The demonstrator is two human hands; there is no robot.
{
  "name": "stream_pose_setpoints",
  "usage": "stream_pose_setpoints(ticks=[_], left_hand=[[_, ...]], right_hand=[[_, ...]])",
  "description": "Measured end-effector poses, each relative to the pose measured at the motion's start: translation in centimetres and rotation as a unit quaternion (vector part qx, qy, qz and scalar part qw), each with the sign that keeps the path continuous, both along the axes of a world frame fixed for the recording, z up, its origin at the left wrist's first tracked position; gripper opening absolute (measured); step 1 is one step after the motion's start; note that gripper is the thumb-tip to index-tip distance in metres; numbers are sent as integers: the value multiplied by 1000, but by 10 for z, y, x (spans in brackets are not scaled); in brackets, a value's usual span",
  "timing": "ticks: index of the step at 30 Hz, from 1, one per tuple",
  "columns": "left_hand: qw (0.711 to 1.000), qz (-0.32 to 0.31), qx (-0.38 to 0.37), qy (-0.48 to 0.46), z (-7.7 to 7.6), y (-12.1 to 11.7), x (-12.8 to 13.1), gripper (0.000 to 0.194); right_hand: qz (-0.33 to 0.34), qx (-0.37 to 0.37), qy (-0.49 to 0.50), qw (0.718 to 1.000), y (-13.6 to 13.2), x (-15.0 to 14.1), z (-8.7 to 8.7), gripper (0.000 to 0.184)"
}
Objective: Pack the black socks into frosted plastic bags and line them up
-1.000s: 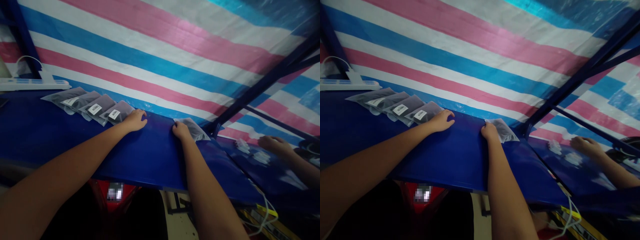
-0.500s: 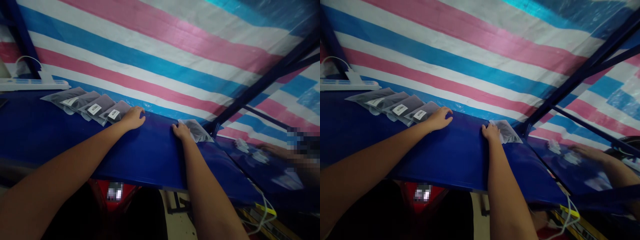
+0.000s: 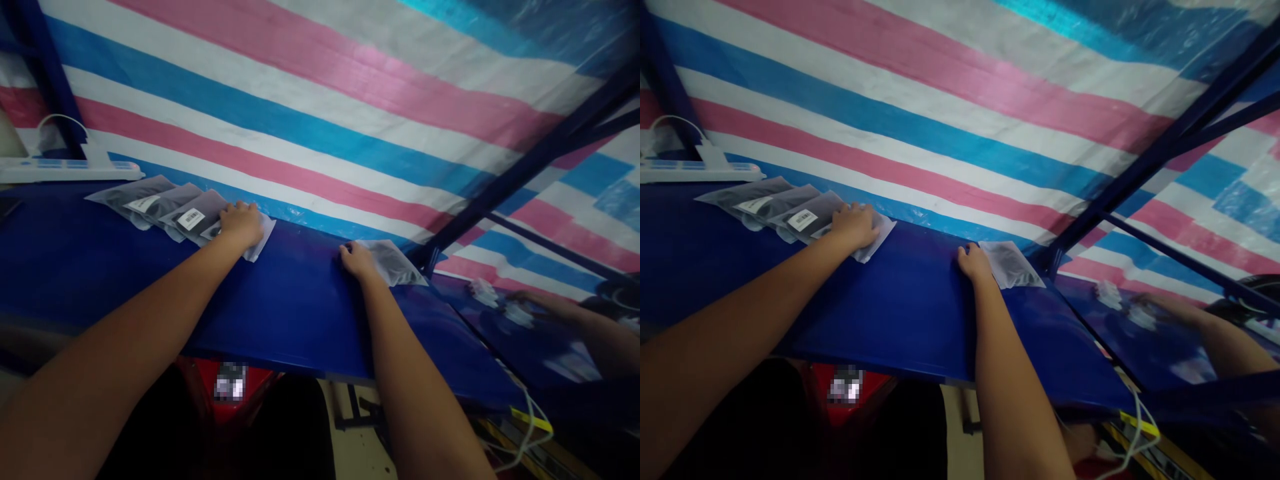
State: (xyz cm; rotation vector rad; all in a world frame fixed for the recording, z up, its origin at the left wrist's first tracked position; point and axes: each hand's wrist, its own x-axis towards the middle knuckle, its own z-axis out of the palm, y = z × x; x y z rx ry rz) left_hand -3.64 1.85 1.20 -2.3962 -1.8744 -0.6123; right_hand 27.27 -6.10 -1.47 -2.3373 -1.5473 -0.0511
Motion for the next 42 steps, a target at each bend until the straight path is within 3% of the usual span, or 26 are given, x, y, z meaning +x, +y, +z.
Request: stream_pose_setpoints(ticks=[3,7,10,13,17,21,27,31,35,39,42], left_hand=[[998,21,-58,-9,3,2,-3,67],[998,10,-68,-12,3,2,-3,73],[997,-23,-74,-3,2,-3,2,81],[994,-78,-71,11,1,-13,9,82],[989,-144,-10,10,-3,-28,21,74],[985,-172,21,-25,-10,-31,27,73],[985,-154,32,-75,-13,-24,26,77],[987,-131,18,-92,-9,-23,23,74],[987,-135,14,-88,-6,-24,20,70],[985,-145,16,-89,-5,-26,21,69],[985,-141,19,-94,-5,-27,23,65]], right_hand=[[0,12,23,1000,0,-3,2,42],[26,48,46,997,0,-14,7,34],[64,68,97,991,1,-30,9,28],[124,37,189,974,1,-51,10,25],[145,7,266,953,-1,-72,11,23],[119,-4,397,910,-6,-81,14,27],[91,19,596,797,-10,-88,16,23],[82,21,630,772,-10,-92,16,12],[91,19,635,767,-8,-90,13,11],[85,20,619,780,-7,-87,12,13],[87,-10,546,833,-10,-89,16,17]])
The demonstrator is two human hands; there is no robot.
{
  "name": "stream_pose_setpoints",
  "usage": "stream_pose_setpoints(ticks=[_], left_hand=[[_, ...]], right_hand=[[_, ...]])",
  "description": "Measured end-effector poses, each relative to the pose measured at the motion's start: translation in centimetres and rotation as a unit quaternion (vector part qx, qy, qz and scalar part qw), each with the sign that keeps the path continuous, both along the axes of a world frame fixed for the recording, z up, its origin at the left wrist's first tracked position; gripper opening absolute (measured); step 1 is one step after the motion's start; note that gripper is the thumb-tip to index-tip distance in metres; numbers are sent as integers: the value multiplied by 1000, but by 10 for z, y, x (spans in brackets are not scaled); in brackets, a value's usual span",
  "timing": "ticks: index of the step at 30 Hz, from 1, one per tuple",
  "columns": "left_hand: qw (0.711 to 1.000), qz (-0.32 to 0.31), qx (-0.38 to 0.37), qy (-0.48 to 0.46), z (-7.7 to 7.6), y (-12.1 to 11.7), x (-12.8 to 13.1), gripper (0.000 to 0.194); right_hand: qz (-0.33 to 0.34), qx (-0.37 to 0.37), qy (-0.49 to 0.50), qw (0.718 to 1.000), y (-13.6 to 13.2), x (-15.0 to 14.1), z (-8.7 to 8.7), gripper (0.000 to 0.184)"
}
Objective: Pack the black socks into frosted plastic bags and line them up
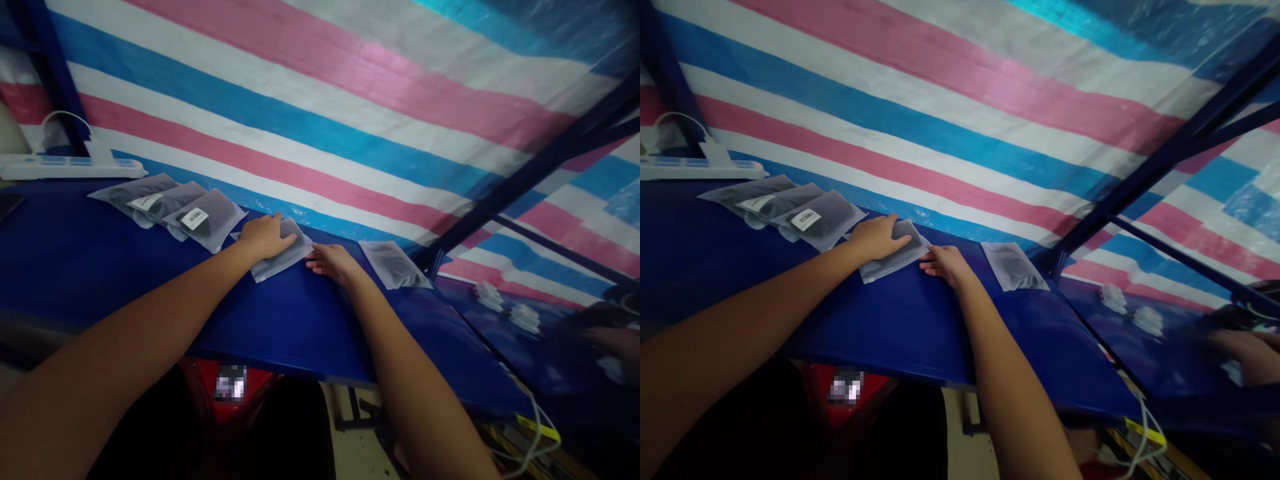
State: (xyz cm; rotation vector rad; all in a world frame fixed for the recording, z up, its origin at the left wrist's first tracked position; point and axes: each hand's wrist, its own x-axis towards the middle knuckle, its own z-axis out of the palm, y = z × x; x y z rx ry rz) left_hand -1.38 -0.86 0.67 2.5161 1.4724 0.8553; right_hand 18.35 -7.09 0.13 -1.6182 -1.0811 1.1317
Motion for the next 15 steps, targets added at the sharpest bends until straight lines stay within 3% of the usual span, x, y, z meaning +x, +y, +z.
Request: stream_pose_setpoints(ticks=[4,8,11,15], left_hand=[[1000,10,2,-3,-1,2,1,59],[1000,22,-17,-9,-2,10,-1,61],[998,36,-47,-25,-3,17,-2,62],[996,42,-58,-59,-5,23,-3,54]], right_hand=[[25,30,-171,984,-9,-17,6,23],[124,5,-92,988,-17,-38,7,27],[163,15,-31,986,-20,-44,8,25],[276,-2,63,959,-27,-49,12,28]])
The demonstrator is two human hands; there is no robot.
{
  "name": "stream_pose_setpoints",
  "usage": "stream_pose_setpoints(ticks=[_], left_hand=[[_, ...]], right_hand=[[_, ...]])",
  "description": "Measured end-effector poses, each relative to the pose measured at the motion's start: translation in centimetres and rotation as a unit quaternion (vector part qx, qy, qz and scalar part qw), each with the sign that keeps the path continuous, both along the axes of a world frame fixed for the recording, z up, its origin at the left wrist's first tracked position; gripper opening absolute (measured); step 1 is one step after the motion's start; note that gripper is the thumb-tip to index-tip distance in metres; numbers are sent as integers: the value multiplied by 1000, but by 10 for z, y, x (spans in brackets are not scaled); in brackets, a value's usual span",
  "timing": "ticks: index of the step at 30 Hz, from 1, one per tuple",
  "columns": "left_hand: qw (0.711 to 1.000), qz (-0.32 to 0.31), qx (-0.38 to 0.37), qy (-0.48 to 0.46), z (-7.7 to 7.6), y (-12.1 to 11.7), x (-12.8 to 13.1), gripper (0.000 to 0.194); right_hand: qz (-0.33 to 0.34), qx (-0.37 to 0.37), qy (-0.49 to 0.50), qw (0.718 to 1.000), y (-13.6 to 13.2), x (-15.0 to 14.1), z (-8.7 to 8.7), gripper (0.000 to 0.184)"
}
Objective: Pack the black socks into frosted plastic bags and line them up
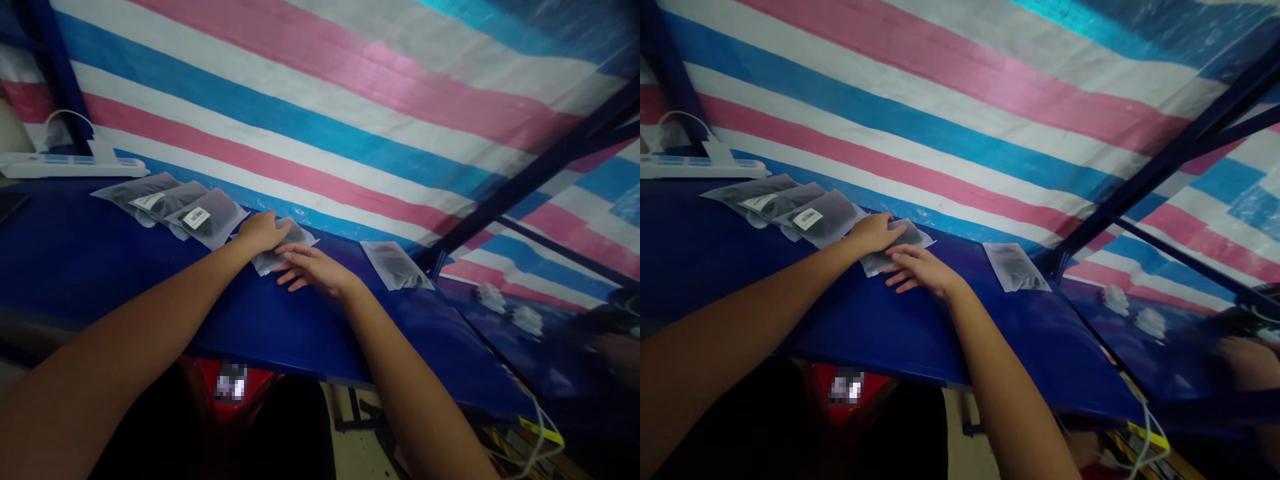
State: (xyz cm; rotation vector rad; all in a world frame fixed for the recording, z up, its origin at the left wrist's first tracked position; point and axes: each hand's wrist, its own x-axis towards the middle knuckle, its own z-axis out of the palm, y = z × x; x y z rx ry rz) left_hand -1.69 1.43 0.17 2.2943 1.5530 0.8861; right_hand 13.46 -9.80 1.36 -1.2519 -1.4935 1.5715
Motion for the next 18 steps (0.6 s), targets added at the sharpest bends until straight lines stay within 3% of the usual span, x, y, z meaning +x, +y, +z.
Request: stream_pose_setpoints(ticks=[3,5,8,11,15,18], left_hand=[[1000,-10,14,-20,-2,3,0,48],[998,-33,38,-45,-2,5,1,42],[988,-85,78,-105,0,5,4,30],[970,-151,113,-156,5,-2,6,23],[942,-271,148,-129,11,-21,10,17],[930,-319,160,-91,12,-32,14,17]], right_hand=[[68,-34,14,997,-4,-8,1,29],[56,-30,17,998,-4,-12,-1,27],[-14,-3,30,999,1,-11,-5,23],[-126,43,49,990,8,0,-5,16],[-263,91,26,960,16,17,-2,8],[-306,135,-59,940,19,24,-2,9]])
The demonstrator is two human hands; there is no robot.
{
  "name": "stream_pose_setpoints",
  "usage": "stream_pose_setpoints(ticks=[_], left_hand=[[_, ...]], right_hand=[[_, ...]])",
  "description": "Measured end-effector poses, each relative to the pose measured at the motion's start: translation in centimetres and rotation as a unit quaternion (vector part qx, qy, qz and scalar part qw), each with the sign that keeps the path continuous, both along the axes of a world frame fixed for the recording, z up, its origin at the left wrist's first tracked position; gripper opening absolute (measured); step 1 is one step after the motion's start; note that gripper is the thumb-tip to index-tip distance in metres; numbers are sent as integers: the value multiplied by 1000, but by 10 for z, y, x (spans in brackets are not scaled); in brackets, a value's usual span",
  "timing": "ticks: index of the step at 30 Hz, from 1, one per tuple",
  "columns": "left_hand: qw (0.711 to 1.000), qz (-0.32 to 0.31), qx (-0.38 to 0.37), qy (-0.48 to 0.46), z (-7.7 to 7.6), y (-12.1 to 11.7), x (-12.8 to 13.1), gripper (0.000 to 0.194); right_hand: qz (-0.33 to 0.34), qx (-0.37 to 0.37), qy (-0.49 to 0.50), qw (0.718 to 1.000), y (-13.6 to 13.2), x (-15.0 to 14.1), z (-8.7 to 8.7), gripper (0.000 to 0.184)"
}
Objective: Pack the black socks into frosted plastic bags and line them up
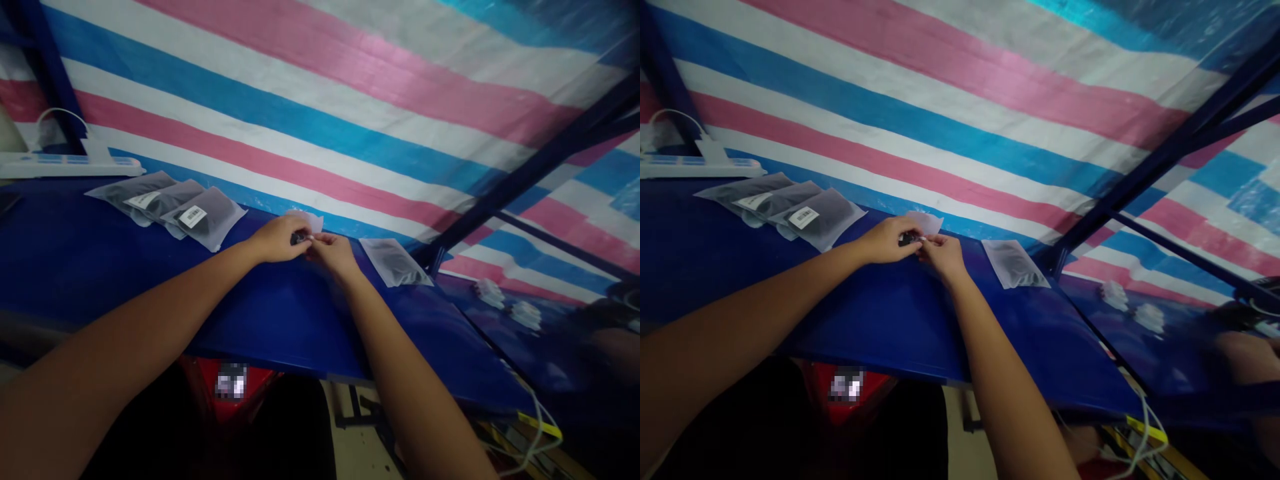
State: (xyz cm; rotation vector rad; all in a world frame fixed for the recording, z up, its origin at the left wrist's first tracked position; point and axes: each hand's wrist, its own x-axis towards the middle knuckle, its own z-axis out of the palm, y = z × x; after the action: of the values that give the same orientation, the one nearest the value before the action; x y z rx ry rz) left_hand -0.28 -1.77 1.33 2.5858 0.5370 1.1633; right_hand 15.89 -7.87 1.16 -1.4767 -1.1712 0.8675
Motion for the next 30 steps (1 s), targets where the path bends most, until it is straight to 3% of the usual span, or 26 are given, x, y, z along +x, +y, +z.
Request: stream_pose_setpoints(ticks=[4,8,12,15,21,30], left_hand=[[999,24,10,32,-1,-1,2,19],[997,50,33,57,-1,4,1,20],[995,55,56,60,-1,7,0,21],[994,58,67,62,0,8,-2,20],[986,86,114,85,8,5,-10,17],[980,106,138,102,13,3,-13,20]], right_hand=[[-20,63,-220,973,-2,1,0,19],[-48,91,-399,911,-10,-4,6,26],[-70,79,-509,854,-16,-10,13,27],[-73,97,-545,829,-18,-12,13,25],[-41,214,-556,802,-18,-12,10,26],[-55,238,-601,761,-18,-14,8,29]])
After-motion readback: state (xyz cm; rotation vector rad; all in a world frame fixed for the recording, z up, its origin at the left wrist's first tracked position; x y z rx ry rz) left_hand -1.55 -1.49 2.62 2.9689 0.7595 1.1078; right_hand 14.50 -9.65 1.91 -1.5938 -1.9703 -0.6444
